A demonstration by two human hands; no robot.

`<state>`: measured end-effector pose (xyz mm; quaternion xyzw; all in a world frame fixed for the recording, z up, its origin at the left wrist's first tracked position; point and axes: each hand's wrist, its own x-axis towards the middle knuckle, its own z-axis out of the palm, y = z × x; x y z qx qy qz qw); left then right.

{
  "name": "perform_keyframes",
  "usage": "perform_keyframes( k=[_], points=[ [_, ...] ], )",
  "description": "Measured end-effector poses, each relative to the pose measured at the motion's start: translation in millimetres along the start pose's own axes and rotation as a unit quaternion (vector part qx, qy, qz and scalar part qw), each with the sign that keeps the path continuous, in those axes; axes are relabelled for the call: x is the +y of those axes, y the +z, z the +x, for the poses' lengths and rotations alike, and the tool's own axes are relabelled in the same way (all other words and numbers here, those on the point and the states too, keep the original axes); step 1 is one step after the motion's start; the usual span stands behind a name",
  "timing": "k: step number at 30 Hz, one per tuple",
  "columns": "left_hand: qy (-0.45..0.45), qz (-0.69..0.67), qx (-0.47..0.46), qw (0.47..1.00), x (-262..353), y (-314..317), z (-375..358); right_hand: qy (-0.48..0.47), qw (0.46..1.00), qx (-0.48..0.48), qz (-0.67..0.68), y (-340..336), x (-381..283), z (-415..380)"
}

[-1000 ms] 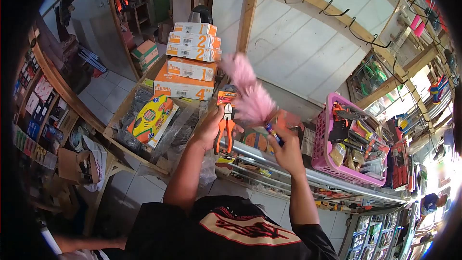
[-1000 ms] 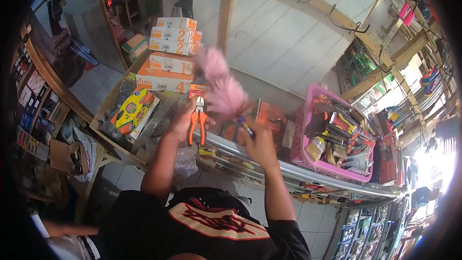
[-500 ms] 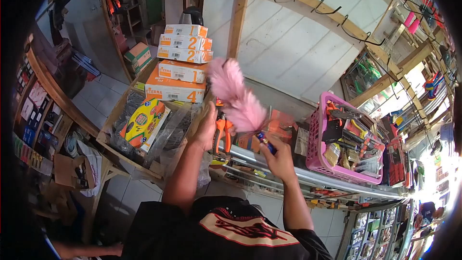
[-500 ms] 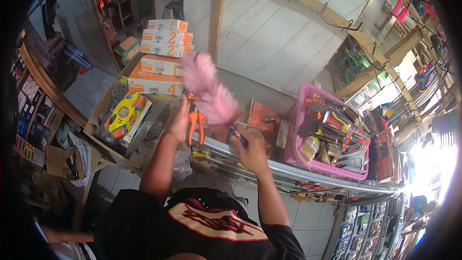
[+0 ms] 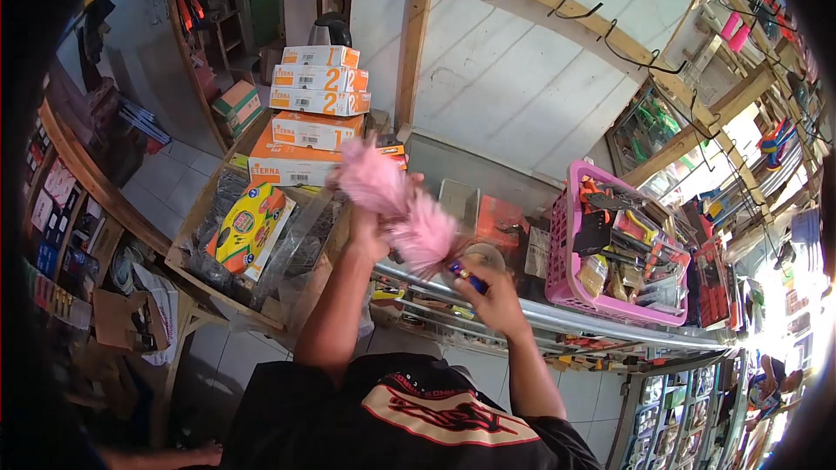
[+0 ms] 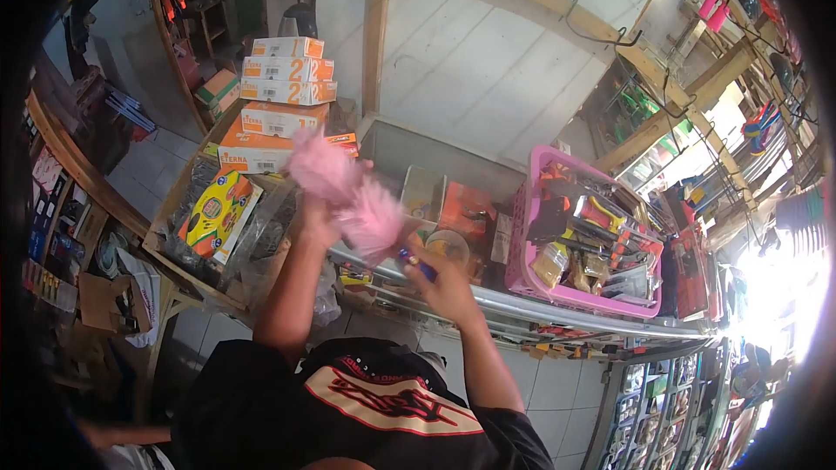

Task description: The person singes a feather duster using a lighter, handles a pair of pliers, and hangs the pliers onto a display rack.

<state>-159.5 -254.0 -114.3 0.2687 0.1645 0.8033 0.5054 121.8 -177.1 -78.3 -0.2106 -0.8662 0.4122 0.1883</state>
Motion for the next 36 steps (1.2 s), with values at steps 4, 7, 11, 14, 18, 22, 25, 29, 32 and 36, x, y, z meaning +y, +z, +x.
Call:
perform_keyframes(
  k=[4, 7, 11, 14, 18, 22, 25, 29, 32, 36],
  points=[
    [0.028, -0.119, -0.117, 0.986, 1.2, -10.6, 11.0, -0.019, 1.000, -0.015, 0.020, 4.3, 3.4, 1.9],
    [0.094, 0.005, 0.166, 0.982, -6.4, 1.8, 6.8, 0.011, 0.999, 0.016, 0.035, 9.8, 15.1, 1.9],
    [0.057, -0.177, -0.149, 0.971, -1.0, -30.3, 11.9, -0.021, 0.999, -0.037, 0.032, 9.9, 0.0, -1.2],
    [0.033, -0.052, 0.181, 0.982, 6.9, -1.1, -4.8, 0.048, 0.994, 0.040, 0.088, 16.1, 2.0, 4.8],
    [0.047, -0.178, -0.179, 0.966, 3.7, -28.1, 7.5, -0.011, 0.999, -0.008, 0.030, 25.4, -7.6, 1.7],
    [0.072, -0.129, 0.168, 0.975, 3.6, -13.6, 1.4, 0.009, 0.998, 0.031, 0.050, 26.8, -15.5, 6.2],
    [0.047, -0.150, -0.021, 0.987, 7.2, -18.2, 3.1, 0.024, 0.999, -0.021, 0.040, 22.1, -29.8, 5.8],
    [0.021, -0.172, -0.006, 0.985, -0.2, -24.3, -1.4, 0.033, 0.998, 0.029, 0.042, 28.4, -30.3, 10.8],
    [0.043, -0.208, -0.073, 0.974, -2.9, -8.0, -2.6, -0.015, 0.999, -0.012, 0.028, 27.8, -24.2, 13.7],
    [0.041, -0.082, 0.112, 0.989, 5.8, 13.7, -10.2, 0.066, 0.992, 0.050, 0.093, 21.5, -24.3, 24.5]
  ],
)
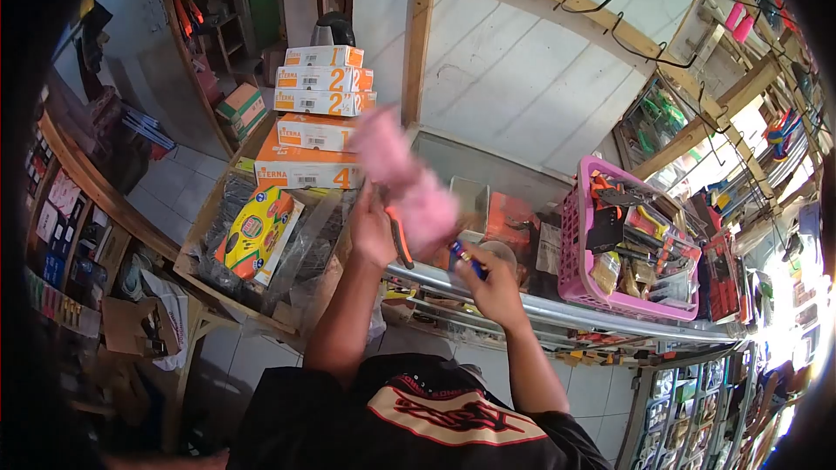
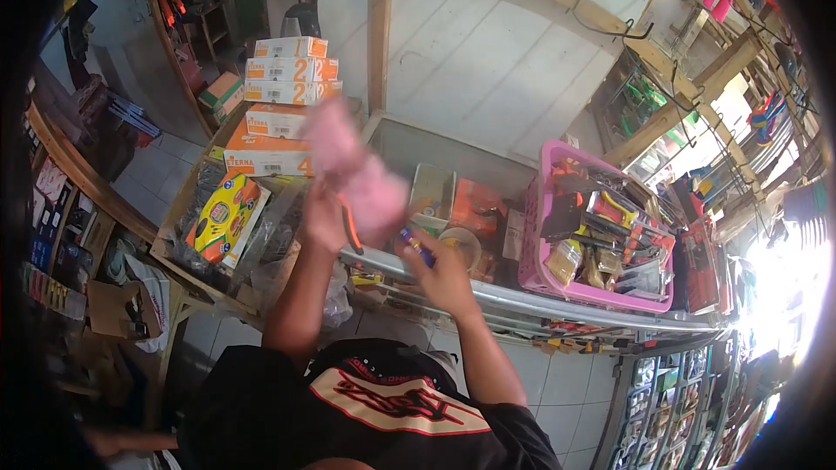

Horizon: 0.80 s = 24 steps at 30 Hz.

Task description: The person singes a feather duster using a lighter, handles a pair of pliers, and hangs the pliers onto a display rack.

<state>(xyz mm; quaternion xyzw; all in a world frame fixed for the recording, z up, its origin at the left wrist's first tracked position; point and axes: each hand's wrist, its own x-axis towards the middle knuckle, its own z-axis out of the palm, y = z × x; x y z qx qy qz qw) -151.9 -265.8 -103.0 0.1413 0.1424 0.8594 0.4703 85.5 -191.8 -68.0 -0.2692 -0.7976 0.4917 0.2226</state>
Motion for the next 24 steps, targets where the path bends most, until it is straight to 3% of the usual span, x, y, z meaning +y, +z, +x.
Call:
perform_keyframes(
  k=[1, 4, 5, 7, 10, 12, 13, 17, 19, 20, 21, 24],
  points=[
    [-0.001, 0.001, 0.070, 0.998, -2.2, -3.0, 3.6, -0.041, 0.998, 0.012, -0.055, -1.3, -1.6, 2.0],
    [0.067, 0.060, -0.214, 0.973, -5.9, 5.1, -0.7, -0.061, 0.992, -0.062, -0.096, -2.7, -1.2, -1.4],
    [-0.012, -0.034, -0.163, 0.986, -7.4, 2.3, -4.1, -0.063, 0.994, -0.044, -0.081, -4.1, 5.1, 0.0],
    [-0.072, -0.164, -0.100, 0.979, -0.2, -21.6, 0.7, -0.067, 0.996, -0.009, -0.053, -7.0, 16.7, 6.2],
    [-0.142, -0.282, -0.286, 0.905, 0.7, -29.4, 9.1, -0.021, 0.997, -0.037, -0.063, -8.4, -5.8, -0.4],
    [-0.036, -0.034, -0.151, 0.987, 0.8, -2.7, -2.6, -0.057, 0.996, -0.040, -0.055, -5.7, 14.8, 4.4],
    [-0.033, -0.046, -0.131, 0.990, -0.3, 2.7, -5.5, -0.074, 0.995, -0.042, -0.050, -4.4, 16.8, 5.9],
    [-0.020, 0.005, 0.105, 0.994, -6.5, 3.3, -16.5, -0.065, 0.996, -0.013, -0.057, -2.8, 8.8, 12.2],
    [-0.004, 0.008, -0.108, 0.994, -5.4, 6.6, -18.9, -0.153, 0.985, -0.032, -0.072, -4.7, 31.5, 21.1],
    [-0.008, 0.003, -0.128, 0.992, -5.8, 4.4, -19.8, -0.196, 0.977, -0.041, -0.079, -9.0, 40.1, 22.5],
    [-0.011, -0.002, -0.149, 0.989, -5.9, 3.9, -20.9, -0.158, 0.982, -0.037, -0.092, -15.7, 36.3, 24.9],
    [-0.041, 0.003, 0.077, 0.996, -11.7, 10.1, -32.3, -0.073, 0.991, -0.007, -0.109, -30.5, 23.3, 30.0]
  ],
)
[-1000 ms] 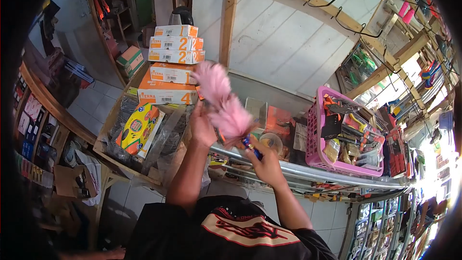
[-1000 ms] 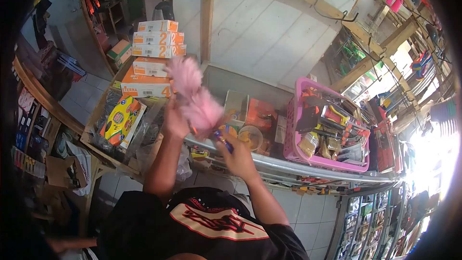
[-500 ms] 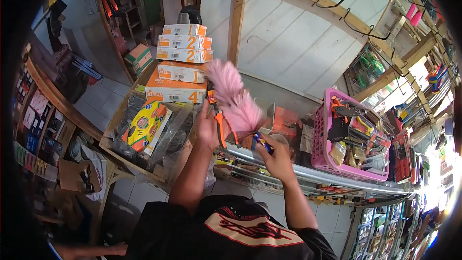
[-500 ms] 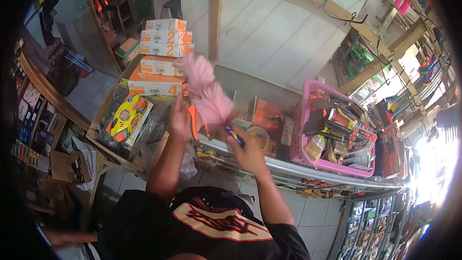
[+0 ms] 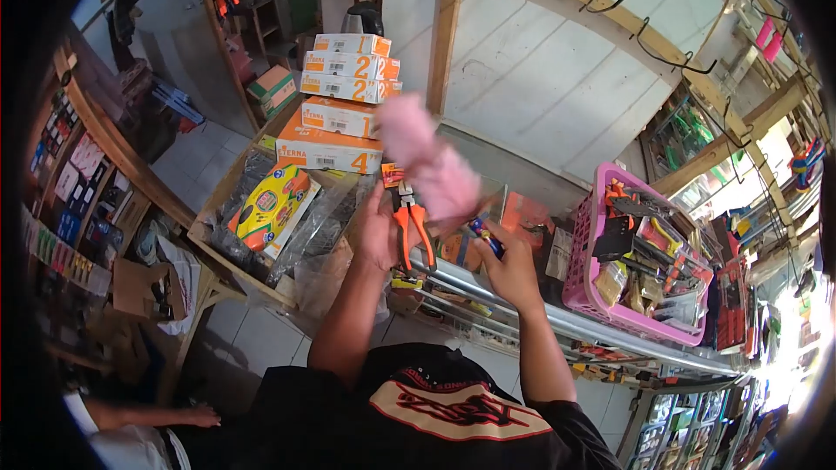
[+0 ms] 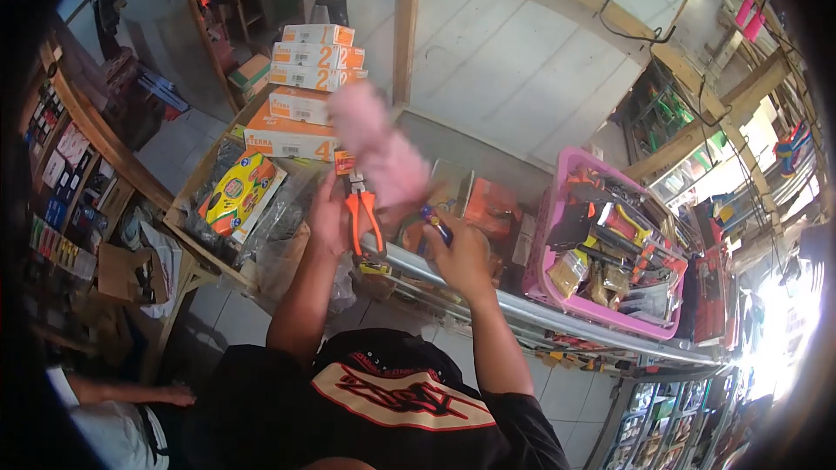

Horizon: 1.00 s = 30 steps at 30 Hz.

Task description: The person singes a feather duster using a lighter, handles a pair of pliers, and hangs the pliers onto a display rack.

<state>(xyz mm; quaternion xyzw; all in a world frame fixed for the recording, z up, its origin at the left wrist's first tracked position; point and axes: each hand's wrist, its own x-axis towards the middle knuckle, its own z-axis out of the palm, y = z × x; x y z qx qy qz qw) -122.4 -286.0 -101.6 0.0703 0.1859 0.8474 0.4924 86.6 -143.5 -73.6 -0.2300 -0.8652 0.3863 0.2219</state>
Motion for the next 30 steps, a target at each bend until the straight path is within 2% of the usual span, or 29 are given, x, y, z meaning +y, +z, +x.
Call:
perform_keyframes(
  k=[1, 2, 3, 4, 8, 11, 13, 14, 16, 19, 22, 28, 30],
  points=[
    [-0.008, -0.002, 0.073, 0.997, -1.2, 4.1, -1.8, 0.010, 1.000, 0.025, 0.008, -1.1, -1.8, -0.7],
    [-0.001, -0.016, 0.041, 0.999, -2.8, 3.8, 0.8, 0.018, 0.998, 0.050, 0.017, -3.7, -3.0, -0.5],
    [0.005, -0.028, 0.010, 1.000, -5.6, -1.8, 5.6, -0.051, 0.993, 0.100, 0.035, 3.9, 15.8, 0.2],
    [0.009, -0.040, -0.019, 0.999, -7.8, -2.8, 8.2, -0.031, 0.993, 0.084, 0.071, 1.9, 17.1, -3.7],
    [0.026, -0.078, -0.021, 0.996, -13.7, -2.1, 15.1, 0.025, 0.972, 0.015, 0.233, -2.6, 13.9, -15.1],
    [0.002, -0.117, -0.113, 0.987, -18.3, -39.1, 35.6, 0.068, 0.946, -0.028, 0.316, -15.8, -4.4, -23.9],
    [0.000, -0.159, -0.185, 0.970, -23.0, -33.3, 34.7, 0.085, 0.937, -0.044, 0.336, -20.2, -2.7, -26.6],
    [0.034, -0.125, -0.090, 0.987, -28.8, -30.5, 33.0, 0.089, 0.934, -0.038, 0.343, -22.0, 0.1, -27.2],
    [0.102, -0.056, 0.102, 0.988, -35.5, 6.0, 14.9, 0.097, 0.929, -0.026, 0.356, -23.9, 8.3, -29.1],
    [0.100, -0.045, 0.030, 0.994, -38.0, 34.0, -8.9, 0.072, 0.933, -0.004, 0.353, -22.7, 36.3, -29.5],
    [0.087, -0.158, -0.047, 0.983, -42.0, 34.3, -23.2, 0.070, 0.927, 0.001, 0.367, -26.8, 48.8, -29.4],
    [0.082, -0.260, -0.119, 0.955, -56.7, 15.7, -34.5, 0.092, 0.932, -0.016, 0.351, -36.6, 39.9, -39.0],
    [0.093, -0.193, -0.072, 0.974, -48.1, 23.6, -35.1, 0.048, 0.954, -0.003, 0.295, -35.2, 53.3, -39.5]
  ],
)
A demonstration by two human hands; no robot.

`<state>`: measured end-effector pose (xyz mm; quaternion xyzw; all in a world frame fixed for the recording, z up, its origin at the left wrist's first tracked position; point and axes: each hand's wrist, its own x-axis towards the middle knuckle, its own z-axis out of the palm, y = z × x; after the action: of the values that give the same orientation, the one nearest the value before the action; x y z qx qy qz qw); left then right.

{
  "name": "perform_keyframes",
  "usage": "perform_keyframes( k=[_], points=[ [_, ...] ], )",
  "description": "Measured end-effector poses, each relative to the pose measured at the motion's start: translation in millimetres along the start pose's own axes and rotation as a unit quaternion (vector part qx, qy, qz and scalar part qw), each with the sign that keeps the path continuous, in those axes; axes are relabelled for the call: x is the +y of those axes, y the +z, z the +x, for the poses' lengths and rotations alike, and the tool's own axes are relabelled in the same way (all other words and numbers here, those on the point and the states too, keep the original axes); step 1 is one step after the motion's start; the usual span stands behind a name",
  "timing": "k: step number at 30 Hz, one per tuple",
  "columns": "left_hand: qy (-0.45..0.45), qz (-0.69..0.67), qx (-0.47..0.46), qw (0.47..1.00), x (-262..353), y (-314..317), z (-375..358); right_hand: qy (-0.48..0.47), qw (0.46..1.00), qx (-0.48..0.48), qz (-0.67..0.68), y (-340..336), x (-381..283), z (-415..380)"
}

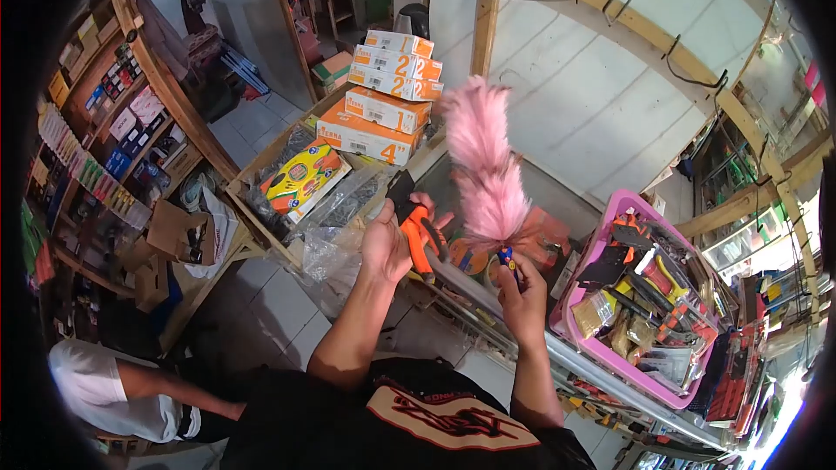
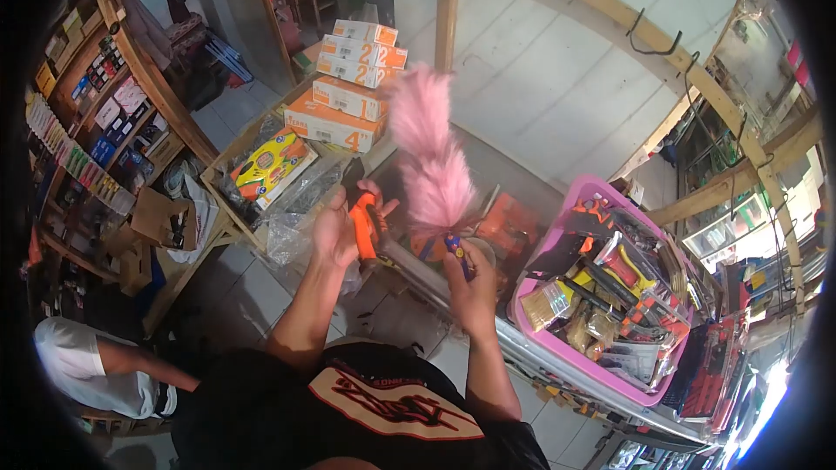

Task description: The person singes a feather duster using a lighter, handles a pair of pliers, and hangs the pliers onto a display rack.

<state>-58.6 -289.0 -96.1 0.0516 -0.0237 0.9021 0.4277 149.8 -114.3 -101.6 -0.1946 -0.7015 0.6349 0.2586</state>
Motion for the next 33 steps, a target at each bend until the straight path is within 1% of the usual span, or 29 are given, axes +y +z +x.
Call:
perform_keyframes(
  k=[1, 2, 4, 5, 8, 9, 11, 12, 13, 14, 16, 17, 18, 20, 21, 22, 24, 25, 27, 28, 30, 31, 32, 33],
  points=[
    [0.007, 0.037, 0.019, 0.999, 2.6, 10.5, 1.6, -0.012, 1.000, 0.001, -0.007, -0.3, -0.2, 1.0],
    [0.010, 0.039, 0.022, 0.999, 4.6, 21.2, 2.2, -0.025, 1.000, 0.002, -0.015, -0.5, -0.4, 1.9],
    [0.021, 0.041, 0.029, 0.999, 10.5, 38.7, 4.2, -0.026, 1.000, -0.002, 0.015, 2.9, -11.1, 3.6],
    [0.022, 0.081, 0.005, 0.996, 21.4, 33.2, 5.9, -0.043, 0.999, -0.011, -0.017, 3.4, -11.3, 5.6],
    [0.085, 0.122, 0.082, 0.986, 41.3, 29.4, 7.1, -0.091, 0.976, -0.121, -0.154, 9.9, -37.2, 10.5],
    [0.056, 0.138, 0.036, 0.988, 47.4, 13.7, 7.6, -0.132, 0.956, -0.169, -0.201, 11.3, -40.0, 16.0],
    [0.002, 0.176, -0.058, 0.983, 60.0, -17.8, 9.2, -0.122, 0.956, -0.150, -0.222, 26.6, -45.5, 20.1],
    [0.076, 0.274, 0.002, 0.959, 59.9, -11.2, 3.0, -0.115, 0.956, -0.139, -0.231, 35.6, -48.7, 20.0],
    [0.043, 0.235, -0.037, 0.970, 72.1, -28.3, 9.0, -0.093, 0.955, -0.112, -0.259, 48.0, -54.4, 19.2],
    [0.010, 0.194, -0.076, 0.978, 84.4, -35.2, 18.2, -0.111, 0.956, -0.127, -0.240, 55.8, -53.4, 18.3],
    [0.019, 0.165, -0.044, 0.985, 93.9, -54.7, 24.6, -0.146, 0.955, -0.158, -0.203, 66.7, -45.0, 18.8],
    [0.060, 0.178, 0.027, 0.982, 74.1, -16.0, 15.2, -0.185, 0.947, -0.162, -0.207, 66.2, -33.5, 24.6],
    [0.100, 0.188, 0.098, 0.972, 64.5, 5.9, 9.9, -0.139, 0.956, -0.141, -0.217, 69.0, -40.7, 26.5],
    [0.098, 0.243, 0.129, 0.956, 68.5, 26.8, 7.7, -0.046, 0.966, -0.098, -0.236, 76.5, -66.5, 31.6],
    [0.066, 0.232, 0.094, 0.966, 85.6, -8.4, 13.5, -0.053, 0.964, -0.089, -0.247, 81.0, -73.1, 32.9],
    [0.033, 0.222, 0.058, 0.973, 102.7, -41.7, 21.1, -0.081, 0.961, -0.105, -0.241, 82.5, -66.5, 34.9],
    [0.061, 0.210, 0.133, 0.967, 96.5, -22.0, 25.1, -0.137, 0.954, -0.135, -0.228, 83.0, -48.1, 40.3],
    [0.072, 0.204, 0.172, 0.961, 94.2, -12.5, 25.0, -0.113, 0.959, -0.145, -0.216, 79.0, -42.4, 44.1],
    [0.072, 0.236, 0.169, 0.954, 98.1, -2.8, 21.6, -0.066, 0.965, -0.165, -0.193, 73.4, -42.1, 50.4],
    [0.072, 0.251, 0.167, 0.951, 99.3, -0.6, 19.6, -0.078, 0.962, -0.155, -0.212, 76.6, -42.1, 48.7],
    [0.051, 0.256, 0.063, 0.963, 99.0, -3.9, 21.6, -0.103, 0.953, -0.134, -0.250, 86.5, -43.8, 43.6],
    [0.030, 0.243, -0.042, 0.969, 97.7, -8.7, 26.2, -0.099, 0.953, -0.148, -0.246, 87.3, -43.5, 45.4],
    [0.009, 0.227, -0.146, 0.963, 95.8, -11.8, 29.9, -0.094, 0.952, -0.161, -0.242, 88.0, -43.0, 48.6],
    [0.016, 0.248, -0.080, 0.965, 92.2, -7.7, 31.2, -0.089, 0.951, -0.175, -0.237, 89.0, -43.2, 51.2]
  ],
)
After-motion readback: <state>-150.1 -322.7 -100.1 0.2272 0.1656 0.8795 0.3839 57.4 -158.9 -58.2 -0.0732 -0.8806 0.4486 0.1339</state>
